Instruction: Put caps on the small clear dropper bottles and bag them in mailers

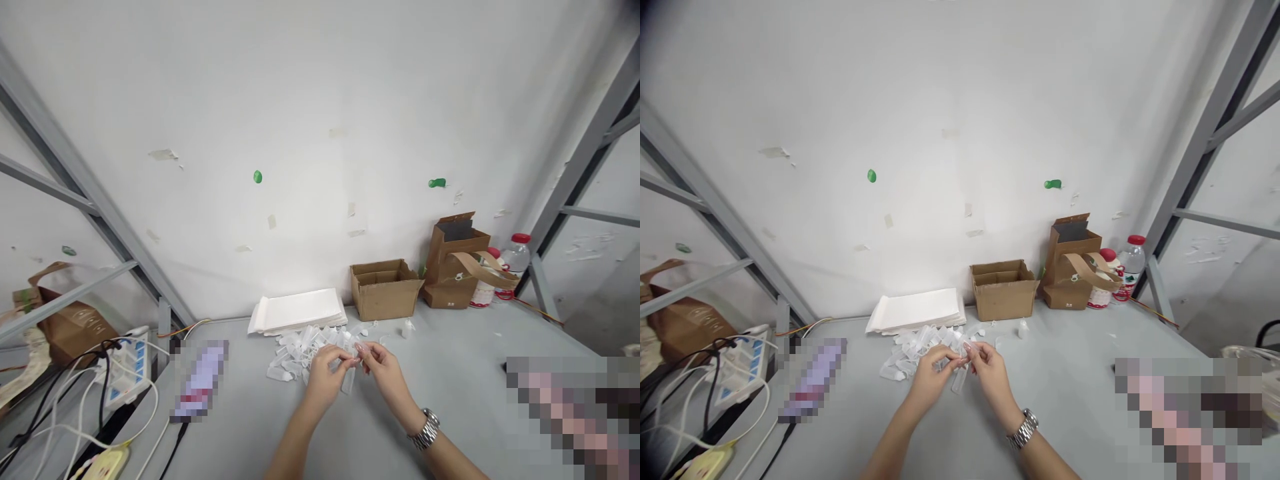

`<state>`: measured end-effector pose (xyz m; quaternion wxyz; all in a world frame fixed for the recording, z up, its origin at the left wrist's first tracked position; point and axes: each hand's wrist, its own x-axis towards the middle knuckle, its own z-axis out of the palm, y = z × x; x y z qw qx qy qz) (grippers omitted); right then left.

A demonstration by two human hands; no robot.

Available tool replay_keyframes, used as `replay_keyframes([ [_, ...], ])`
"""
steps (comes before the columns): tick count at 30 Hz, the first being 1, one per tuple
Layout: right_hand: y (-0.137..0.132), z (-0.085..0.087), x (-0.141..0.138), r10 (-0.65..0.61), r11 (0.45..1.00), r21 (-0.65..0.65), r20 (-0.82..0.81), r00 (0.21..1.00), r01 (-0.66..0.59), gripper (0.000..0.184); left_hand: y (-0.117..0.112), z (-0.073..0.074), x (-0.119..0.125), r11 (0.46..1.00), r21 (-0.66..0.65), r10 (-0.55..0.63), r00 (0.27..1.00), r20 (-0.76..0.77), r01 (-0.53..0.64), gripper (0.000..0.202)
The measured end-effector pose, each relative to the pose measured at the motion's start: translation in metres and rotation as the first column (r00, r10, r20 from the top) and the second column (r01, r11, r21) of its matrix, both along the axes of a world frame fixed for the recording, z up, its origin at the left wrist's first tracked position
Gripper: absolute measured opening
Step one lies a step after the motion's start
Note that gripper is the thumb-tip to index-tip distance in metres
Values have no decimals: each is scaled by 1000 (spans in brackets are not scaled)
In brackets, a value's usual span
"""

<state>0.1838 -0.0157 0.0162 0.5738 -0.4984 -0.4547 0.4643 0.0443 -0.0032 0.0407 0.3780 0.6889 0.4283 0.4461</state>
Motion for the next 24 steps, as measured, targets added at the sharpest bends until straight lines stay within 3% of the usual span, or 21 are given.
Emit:
replay_keyframes([
  [6,-3,9,-1,135,989,-35,-215,967,-146,44,12,-7,-8,967,-250,114,954,279,-43,37],
  [8,-5,12,-4,189,976,-48,-314,930,-214,44,15,-9,-9,946,-323,132,908,398,4,42],
  [11,-7,10,-7,221,965,-57,-359,907,-258,45,14,-9,-5,919,-366,61,861,505,149,45],
  [14,-6,2,-11,253,959,-45,-320,913,-281,47,10,-9,0,898,-371,12,831,556,235,41],
  [19,-7,-7,-16,284,949,-57,-279,917,-311,48,7,-7,0,916,-354,49,825,563,188,31],
  [24,-13,-3,-19,375,871,-123,-457,806,-475,51,8,-6,-3,905,-362,-1,851,525,224,35],
])
